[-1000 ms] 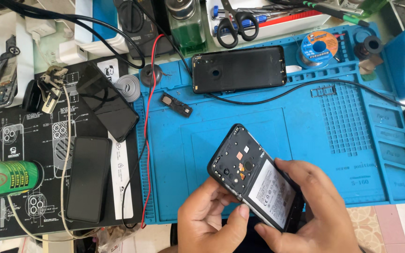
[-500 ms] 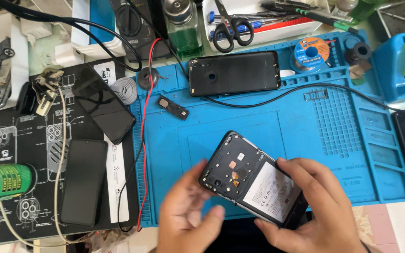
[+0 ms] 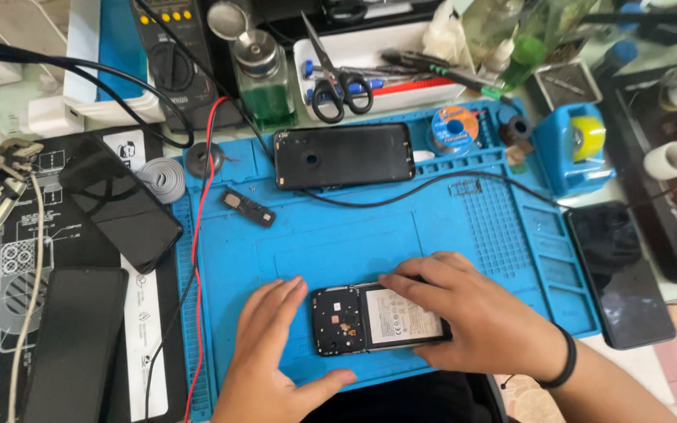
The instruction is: The person uses a SIM ejector tool to pry open the back cover of a smartphone, then uses a screwdriver to remove screws and a metal plate from the internal chassis. The person also uses tweezers to adjust a small internal component.
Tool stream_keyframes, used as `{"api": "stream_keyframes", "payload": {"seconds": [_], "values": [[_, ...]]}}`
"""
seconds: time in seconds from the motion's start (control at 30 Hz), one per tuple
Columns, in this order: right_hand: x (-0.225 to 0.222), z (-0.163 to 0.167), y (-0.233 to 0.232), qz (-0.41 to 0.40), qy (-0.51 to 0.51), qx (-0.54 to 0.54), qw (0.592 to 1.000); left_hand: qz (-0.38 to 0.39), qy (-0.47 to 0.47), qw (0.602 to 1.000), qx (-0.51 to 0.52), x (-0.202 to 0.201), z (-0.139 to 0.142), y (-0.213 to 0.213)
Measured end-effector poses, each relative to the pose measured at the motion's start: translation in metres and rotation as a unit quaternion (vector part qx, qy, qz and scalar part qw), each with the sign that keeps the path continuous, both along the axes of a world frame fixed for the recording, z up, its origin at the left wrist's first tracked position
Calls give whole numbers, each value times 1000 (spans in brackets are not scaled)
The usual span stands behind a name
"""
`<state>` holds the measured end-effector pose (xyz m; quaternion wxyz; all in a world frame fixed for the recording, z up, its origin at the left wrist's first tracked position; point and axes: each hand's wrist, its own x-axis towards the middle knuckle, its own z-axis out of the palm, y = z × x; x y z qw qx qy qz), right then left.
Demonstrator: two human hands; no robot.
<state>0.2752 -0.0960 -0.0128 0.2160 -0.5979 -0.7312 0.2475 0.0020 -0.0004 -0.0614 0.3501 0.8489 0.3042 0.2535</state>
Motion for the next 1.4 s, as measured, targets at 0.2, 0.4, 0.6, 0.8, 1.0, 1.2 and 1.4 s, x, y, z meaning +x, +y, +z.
{"api": "stream_keyframes", "payload": {"seconds": [0.2, 0.4, 0.6, 0.8, 1.0, 1.2, 1.4], "values": [[-1, 2, 15, 28, -8, -8, 1000, -11, 47, 999, 1, 0, -3, 7], [3, 15, 25, 13, -24, 22, 999, -1, 47, 999, -18, -3, -10, 10], [61, 52, 70, -162, -84, 133, 974, -2, 53, 998, -22, -5, -14, 10], [116, 56, 137, -274, -294, 96, 911, -15, 61, 998, -20, -10, -20, 14], [112, 48, 163, -326, -379, -61, 864, -26, 43, 999, -11, -9, -22, 20], [103, 52, 166, -316, -347, -51, 881, -34, 48, 998, -15, -8, -24, 23], [84, 57, 184, -260, -346, 58, 899, -25, 56, 998, -17, -7, -32, 21]]}}
